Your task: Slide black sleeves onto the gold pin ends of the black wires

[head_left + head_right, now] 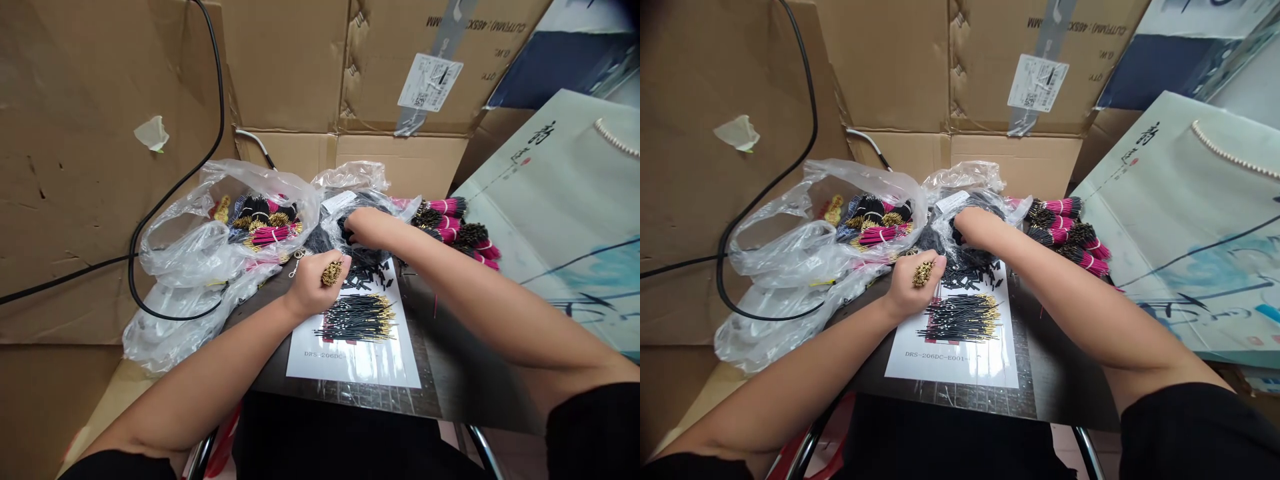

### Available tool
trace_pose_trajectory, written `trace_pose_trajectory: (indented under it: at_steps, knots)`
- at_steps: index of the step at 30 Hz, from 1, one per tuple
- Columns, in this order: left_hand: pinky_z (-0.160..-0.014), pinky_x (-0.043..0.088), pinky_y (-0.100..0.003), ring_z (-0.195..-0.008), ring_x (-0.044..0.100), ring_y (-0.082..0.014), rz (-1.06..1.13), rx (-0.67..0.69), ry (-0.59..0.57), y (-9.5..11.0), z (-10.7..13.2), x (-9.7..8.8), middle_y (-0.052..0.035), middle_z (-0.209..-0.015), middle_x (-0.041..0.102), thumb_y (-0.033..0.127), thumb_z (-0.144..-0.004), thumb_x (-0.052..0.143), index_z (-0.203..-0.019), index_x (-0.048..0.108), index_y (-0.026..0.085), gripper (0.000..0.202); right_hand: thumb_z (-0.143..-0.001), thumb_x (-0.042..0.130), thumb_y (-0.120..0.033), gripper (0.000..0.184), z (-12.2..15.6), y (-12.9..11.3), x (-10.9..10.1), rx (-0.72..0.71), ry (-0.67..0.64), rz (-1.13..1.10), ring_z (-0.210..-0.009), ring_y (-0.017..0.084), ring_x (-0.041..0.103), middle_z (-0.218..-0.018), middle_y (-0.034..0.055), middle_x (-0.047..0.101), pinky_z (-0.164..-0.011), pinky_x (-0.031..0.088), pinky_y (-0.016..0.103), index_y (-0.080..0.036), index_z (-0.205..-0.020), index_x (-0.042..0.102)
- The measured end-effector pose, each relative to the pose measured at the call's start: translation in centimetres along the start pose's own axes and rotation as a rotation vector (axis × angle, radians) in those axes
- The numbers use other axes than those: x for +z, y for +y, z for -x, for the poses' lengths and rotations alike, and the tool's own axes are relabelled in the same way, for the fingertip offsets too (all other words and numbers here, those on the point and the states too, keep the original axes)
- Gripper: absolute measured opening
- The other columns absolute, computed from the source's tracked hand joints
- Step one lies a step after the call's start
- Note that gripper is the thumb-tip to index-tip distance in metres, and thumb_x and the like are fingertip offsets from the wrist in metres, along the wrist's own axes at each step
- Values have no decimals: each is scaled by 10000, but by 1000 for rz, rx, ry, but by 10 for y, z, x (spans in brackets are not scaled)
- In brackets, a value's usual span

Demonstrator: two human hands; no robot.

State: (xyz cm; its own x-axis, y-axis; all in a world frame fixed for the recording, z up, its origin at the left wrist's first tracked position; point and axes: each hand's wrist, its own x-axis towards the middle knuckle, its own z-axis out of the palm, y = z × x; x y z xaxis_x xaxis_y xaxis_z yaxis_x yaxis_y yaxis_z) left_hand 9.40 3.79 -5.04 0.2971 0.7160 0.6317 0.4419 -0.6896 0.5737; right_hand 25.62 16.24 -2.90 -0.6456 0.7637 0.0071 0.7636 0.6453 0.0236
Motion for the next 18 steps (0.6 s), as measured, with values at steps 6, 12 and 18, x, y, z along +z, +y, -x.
trace_pose_trajectory:
  at_steps: [6, 12, 18]
  knots:
    - [-524, 274, -216, -479, 311, -51, 15, 6, -23, 1, 1, 2, 39, -526, 312, 256, -900, 456, -597, 341, 156, 339, -771, 562, -124, 136, 13, 1, -1, 6, 106, -15, -589, 141, 493, -633, 60, 591, -574, 329, 318, -178, -659, 616]
    - [-528, 305, -204, -492, 344, -52, -28, 62, -27, 1, 3, 3, 34, -536, 351, 245, -893, 466, -612, 393, 156, 304, -862, 447, -161, 180, 21, 10, 7, 17, 276, -56, -758, 171, 512, -799, 80, 617, -672, 344, 330, -158, -808, 620]
    - [-530, 330, -195, -507, 405, -53, -46, 134, -49, 2, 5, 3, 24, -556, 440, 215, -881, 475, -652, 470, 144, 241, -881, 452, -198, 210, 28, 16, 15, 18, 350, -108, -822, 192, 496, -772, 64, 620, -710, 350, 337, -170, -791, 640]
